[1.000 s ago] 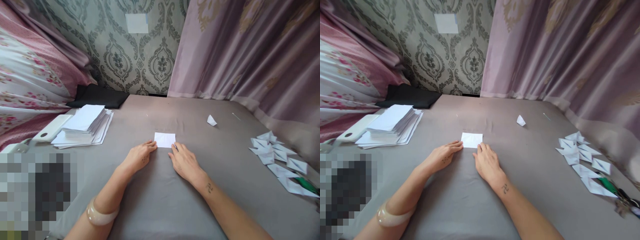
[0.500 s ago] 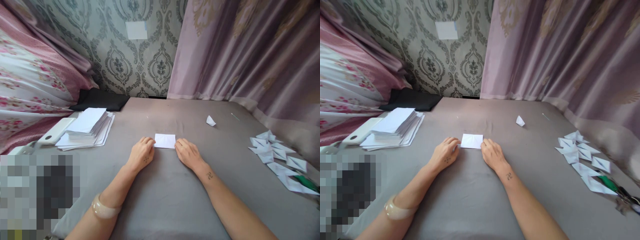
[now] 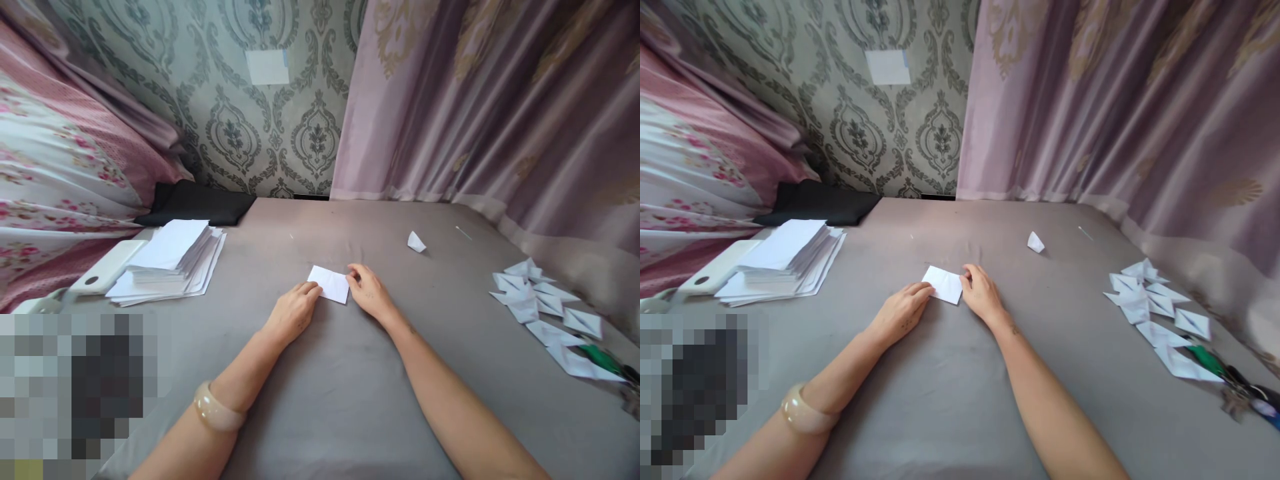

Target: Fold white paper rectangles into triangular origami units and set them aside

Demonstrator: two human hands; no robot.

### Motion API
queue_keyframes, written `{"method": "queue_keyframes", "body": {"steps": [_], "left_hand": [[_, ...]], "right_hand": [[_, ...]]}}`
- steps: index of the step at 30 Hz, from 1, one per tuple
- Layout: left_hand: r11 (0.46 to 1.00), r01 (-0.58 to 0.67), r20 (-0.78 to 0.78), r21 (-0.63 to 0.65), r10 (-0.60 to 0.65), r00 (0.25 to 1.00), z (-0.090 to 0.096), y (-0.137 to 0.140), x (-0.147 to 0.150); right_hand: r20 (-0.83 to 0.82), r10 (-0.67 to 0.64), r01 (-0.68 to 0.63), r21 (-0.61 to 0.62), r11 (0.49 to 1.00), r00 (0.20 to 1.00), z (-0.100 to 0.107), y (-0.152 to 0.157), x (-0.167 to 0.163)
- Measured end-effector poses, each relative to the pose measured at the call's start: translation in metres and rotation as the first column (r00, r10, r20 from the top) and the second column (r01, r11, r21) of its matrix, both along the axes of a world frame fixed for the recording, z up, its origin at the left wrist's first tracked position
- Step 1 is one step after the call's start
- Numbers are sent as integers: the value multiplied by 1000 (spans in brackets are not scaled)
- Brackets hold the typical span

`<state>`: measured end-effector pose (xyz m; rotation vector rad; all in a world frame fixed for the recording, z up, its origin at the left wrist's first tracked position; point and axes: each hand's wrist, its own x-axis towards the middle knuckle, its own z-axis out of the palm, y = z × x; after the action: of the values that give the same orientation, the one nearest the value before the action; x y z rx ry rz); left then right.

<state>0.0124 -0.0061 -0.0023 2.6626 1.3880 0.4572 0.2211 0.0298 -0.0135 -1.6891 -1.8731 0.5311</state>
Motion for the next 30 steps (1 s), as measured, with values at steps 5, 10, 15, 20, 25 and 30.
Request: {"method": "queue_keyframes", "body": {"steps": [5,10,15,20,25,30], "left_hand": [[1000,-21,26,9,21,999,-1,2,-5],[1000,-18,-6,-5,18,1000,3,1,-8],[998,-1,55,-58,4,998,1,0,-12],[993,75,203,-93,-55,978,-12,4,-18],[994,92,221,-54,-78,972,-15,7,-21],[991,126,183,-51,-115,976,-10,6,-21]], "right_hand": [[-9,-33,32,-93,995,999,4,-5,0],[53,-28,36,-161,986,998,16,-22,-4],[144,31,-12,-130,991,989,20,-36,-7],[109,101,-87,-131,988,989,20,-41,-6],[-125,164,-191,-240,952,978,23,-40,-10],[-158,-17,-8,-156,988,987,16,-31,-6]]}}
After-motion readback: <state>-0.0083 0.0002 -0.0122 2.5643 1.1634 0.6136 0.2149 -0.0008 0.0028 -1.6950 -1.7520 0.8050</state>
